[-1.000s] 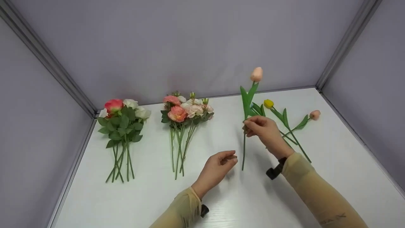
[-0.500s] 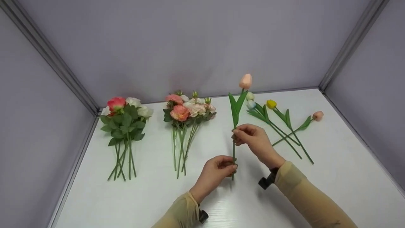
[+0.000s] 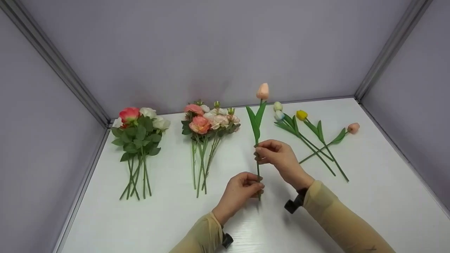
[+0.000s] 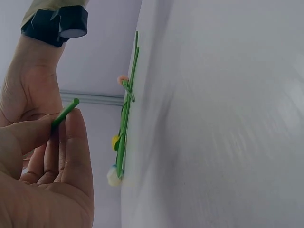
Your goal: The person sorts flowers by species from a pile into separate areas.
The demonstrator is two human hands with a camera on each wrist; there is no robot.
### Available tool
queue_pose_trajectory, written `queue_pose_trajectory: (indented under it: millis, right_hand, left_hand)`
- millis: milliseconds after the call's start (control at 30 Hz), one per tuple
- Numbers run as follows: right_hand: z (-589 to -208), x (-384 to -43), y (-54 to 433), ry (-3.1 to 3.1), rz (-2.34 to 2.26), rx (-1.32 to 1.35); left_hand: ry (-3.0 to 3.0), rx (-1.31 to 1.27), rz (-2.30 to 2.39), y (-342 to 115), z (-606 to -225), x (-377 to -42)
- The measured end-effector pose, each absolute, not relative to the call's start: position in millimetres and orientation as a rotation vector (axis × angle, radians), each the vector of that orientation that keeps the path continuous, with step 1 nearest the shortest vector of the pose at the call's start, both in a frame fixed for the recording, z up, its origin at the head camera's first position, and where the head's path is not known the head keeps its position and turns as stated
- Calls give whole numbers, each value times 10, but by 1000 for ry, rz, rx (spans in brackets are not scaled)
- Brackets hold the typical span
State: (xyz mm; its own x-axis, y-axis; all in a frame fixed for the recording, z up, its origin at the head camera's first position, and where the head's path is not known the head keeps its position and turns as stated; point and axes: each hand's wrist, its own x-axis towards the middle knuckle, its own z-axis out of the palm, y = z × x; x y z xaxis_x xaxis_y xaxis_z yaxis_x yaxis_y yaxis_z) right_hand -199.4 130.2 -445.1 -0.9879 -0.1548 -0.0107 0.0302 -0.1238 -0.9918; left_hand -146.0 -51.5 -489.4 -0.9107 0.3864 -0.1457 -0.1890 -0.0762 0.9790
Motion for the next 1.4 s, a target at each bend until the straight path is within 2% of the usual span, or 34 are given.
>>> queue_pose_trajectory:
  millis: [600,1033,1167,1400]
  right_hand:
    - [-4457,-1940,1316,2072,-2169,-76]
    - [-4576,-1895,1310,2111,-2123,29]
    - [-4646,-2057,1352,2117,-2077,122]
    - [-4820,-2569,1540,2236,-1835,270]
  left_hand:
    - [1819,216,1992,-535,-4899,-1456]
    - [2058,265,1892,-596,-4892,-1534]
    - [2233,314,1754,-629,-4891,-1536]
    - [2558,456,1411,-706,-4901,-1433]
